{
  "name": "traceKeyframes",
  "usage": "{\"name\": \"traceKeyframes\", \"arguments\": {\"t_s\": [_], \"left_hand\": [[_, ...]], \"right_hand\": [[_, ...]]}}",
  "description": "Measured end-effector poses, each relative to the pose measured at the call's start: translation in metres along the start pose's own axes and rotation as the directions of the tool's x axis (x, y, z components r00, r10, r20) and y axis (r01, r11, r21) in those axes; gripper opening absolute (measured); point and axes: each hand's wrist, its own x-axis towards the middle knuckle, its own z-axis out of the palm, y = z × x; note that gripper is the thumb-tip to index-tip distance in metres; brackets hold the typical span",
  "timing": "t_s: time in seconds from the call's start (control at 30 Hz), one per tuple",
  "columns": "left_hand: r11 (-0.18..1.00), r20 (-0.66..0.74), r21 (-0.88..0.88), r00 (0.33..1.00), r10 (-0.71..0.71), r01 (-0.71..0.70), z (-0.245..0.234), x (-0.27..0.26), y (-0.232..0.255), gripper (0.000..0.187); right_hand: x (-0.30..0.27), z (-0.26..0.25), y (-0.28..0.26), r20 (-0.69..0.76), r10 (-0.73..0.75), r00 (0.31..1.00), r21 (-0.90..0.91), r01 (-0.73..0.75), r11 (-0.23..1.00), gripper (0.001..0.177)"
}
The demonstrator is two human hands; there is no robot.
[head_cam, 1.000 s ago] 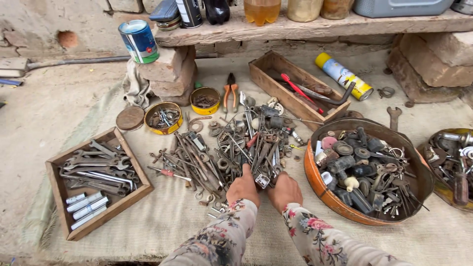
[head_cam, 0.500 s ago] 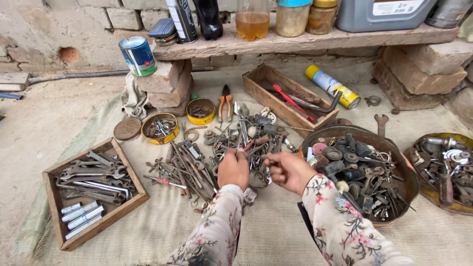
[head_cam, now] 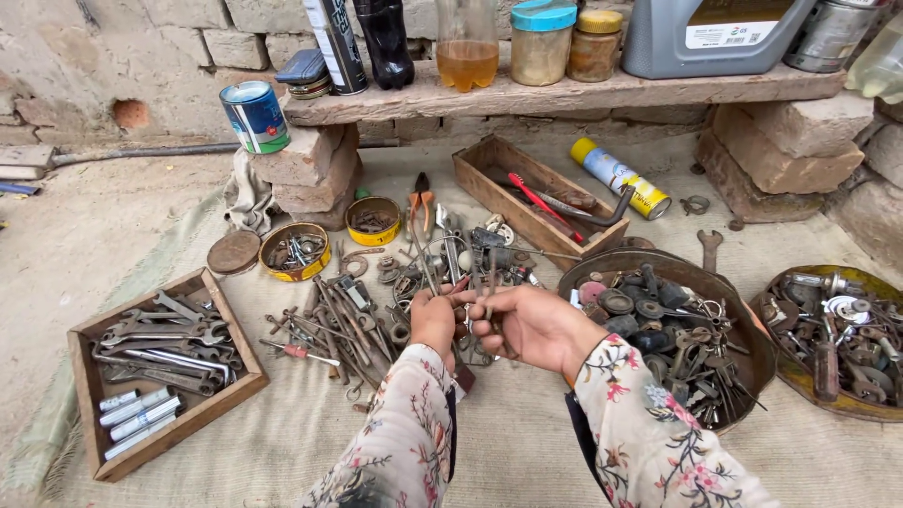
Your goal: The recorder is sorting through a large collection of old metal tools and various hardware items on a ground cloth.
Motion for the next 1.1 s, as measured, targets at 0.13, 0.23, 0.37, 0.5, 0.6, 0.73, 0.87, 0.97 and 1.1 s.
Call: {"name": "traceKeyframes", "arguments": {"t_s": [0.13, 0.23, 0.37, 0.5, 0.6, 0.73, 0.87, 0.97, 1.1], "left_hand": [[1.000, -0.034, 0.025, 0.999, -0.012, 0.013, -0.007, 0.009, -0.011, 0.034], [0.996, 0.029, 0.007, 0.996, -0.088, 0.088, -0.004, -0.016, 0.003, 0.044], [0.988, 0.040, 0.062, 0.988, -0.147, 0.144, 0.001, -0.030, 0.003, 0.050], [0.990, 0.017, 0.064, 0.992, -0.127, 0.125, -0.015, 0.008, -0.029, 0.046], [0.991, -0.030, 0.019, 0.991, -0.129, 0.129, -0.026, 0.030, -0.042, 0.033], [0.985, -0.064, -0.105, 0.987, -0.147, 0.140, -0.020, 0.008, -0.012, 0.023], [0.975, -0.100, -0.195, 0.987, -0.129, 0.108, -0.028, 0.025, -0.007, 0.021], [0.977, -0.088, -0.198, 0.991, -0.101, 0.082, -0.036, 0.042, -0.004, 0.025], [0.981, -0.071, -0.160, 0.990, -0.119, 0.107, -0.028, 0.054, 0.006, 0.028]], "right_hand": [[0.007, 0.000, 0.011, -0.152, -0.007, 0.988, -0.059, -0.002, 0.998, 0.026], [0.038, -0.032, 0.031, -0.003, -0.050, 0.999, -0.178, 0.048, 0.983, 0.026], [0.026, 0.000, 0.027, -0.092, -0.061, 0.994, -0.586, -0.004, 0.811, 0.022], [0.020, 0.010, 0.018, -0.084, 0.060, 0.995, -0.718, -0.102, 0.689, 0.031], [0.017, 0.004, 0.008, -0.056, 0.149, 0.987, -0.762, -0.138, 0.633, 0.037], [0.020, -0.020, -0.002, -0.117, -0.003, 0.993, -0.758, -0.088, 0.646, 0.046], [0.063, -0.078, 0.025, -0.486, -0.152, 0.861, -0.807, -0.375, 0.457, 0.028], [0.058, -0.067, 0.049, -0.576, -0.209, 0.790, -0.807, -0.510, 0.299, 0.022], [0.057, -0.073, 0.059, -0.608, -0.370, 0.702, -0.787, -0.472, 0.397, 0.028]]}}
